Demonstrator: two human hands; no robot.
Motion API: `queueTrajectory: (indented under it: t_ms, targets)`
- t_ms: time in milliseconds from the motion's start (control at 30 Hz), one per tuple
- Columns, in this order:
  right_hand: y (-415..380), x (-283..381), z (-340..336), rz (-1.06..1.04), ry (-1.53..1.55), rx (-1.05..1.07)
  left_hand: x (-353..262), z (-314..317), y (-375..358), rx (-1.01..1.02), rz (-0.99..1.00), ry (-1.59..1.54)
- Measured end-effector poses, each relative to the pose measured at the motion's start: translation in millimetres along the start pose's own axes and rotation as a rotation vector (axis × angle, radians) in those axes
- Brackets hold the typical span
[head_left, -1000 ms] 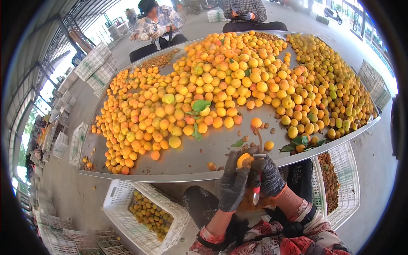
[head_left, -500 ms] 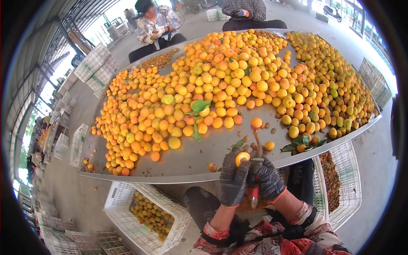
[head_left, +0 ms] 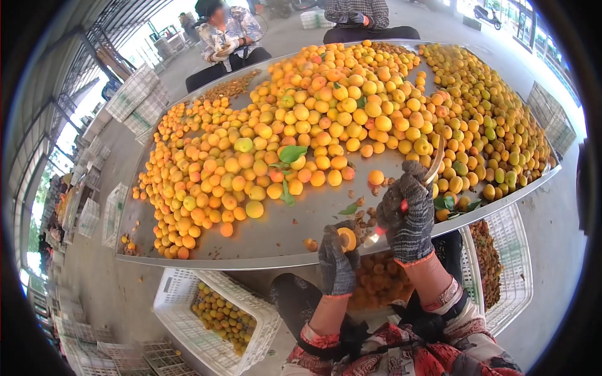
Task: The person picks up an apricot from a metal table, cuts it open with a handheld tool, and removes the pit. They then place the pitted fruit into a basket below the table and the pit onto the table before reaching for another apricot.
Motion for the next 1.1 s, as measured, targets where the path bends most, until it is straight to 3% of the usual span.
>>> queueTrajectory:
  t_ms: [67, 200, 333, 500, 533, 600, 767, 833, 867, 933, 967, 1000, 1100]
  targets:
    - [2, -3, 10, 0.017, 0.129, 0.154, -3, 1, -1, -0.001, -0.048, -0.004]
    - [5, -21, 10, -0.092, -0.074, 0.088, -2, 1, -2, 0.004, -0.124, -0.003]
    - [5, -33, 4, -0.037, -0.022, 0.060, 0, 0, 1, 0.001, -0.131, 0.003]
    - [16, -38, -1, -0.026, 0.111, 0.063, 17, -8, 23, -0.080, 0.324, 0.345]
    - [18, -38, -1, -0.028, 0.101, 0.068, 22, -10, 29, -0.081, 0.323, 0.344]
    - [19, -38, 0, -0.029, 0.066, 0.090, 16, -8, 34, -0.140, 0.654, 0.822]
    - [28, -49, -11, -0.139, -0.213, 0.225, 10, -4, 43, -0.066, 0.657, 0.854]
    - [42, -52, -18, -0.031, 0.091, 0.168, 7, -2, 49, -0.053, 0.663, 0.906]
    - [45, -56, -20, -0.026, 0.093, 0.170, 7, -3, 53, -0.060, 0.576, 0.840]
    - [50, -68, -31, 0.093, 0.293, -0.123, -5, 0, 57, -0.073, 0.489, 0.776]
    - [54, -76, -37, 0.069, 0.335, -0.324, -11, 2, 58, -0.067, 0.158, 0.410]
    - [56, -80, -38, 0.074, 0.337, -0.324, -12, 5, 56, -0.059, -0.167, 0.038]
    - [64, -88, -51, 0.152, 0.373, -0.369, -16, 7, 57, -0.079, -0.265, 0.053]
Point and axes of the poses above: each hand's wrist, its own y-axis towards the middle knuckle, its own z-axis out of the palm, x = y × z, the point moved 3 cm from there along y, towards the middle knuckle, and after that the axes turned 15 degrees about y, right-handed, at the moved point
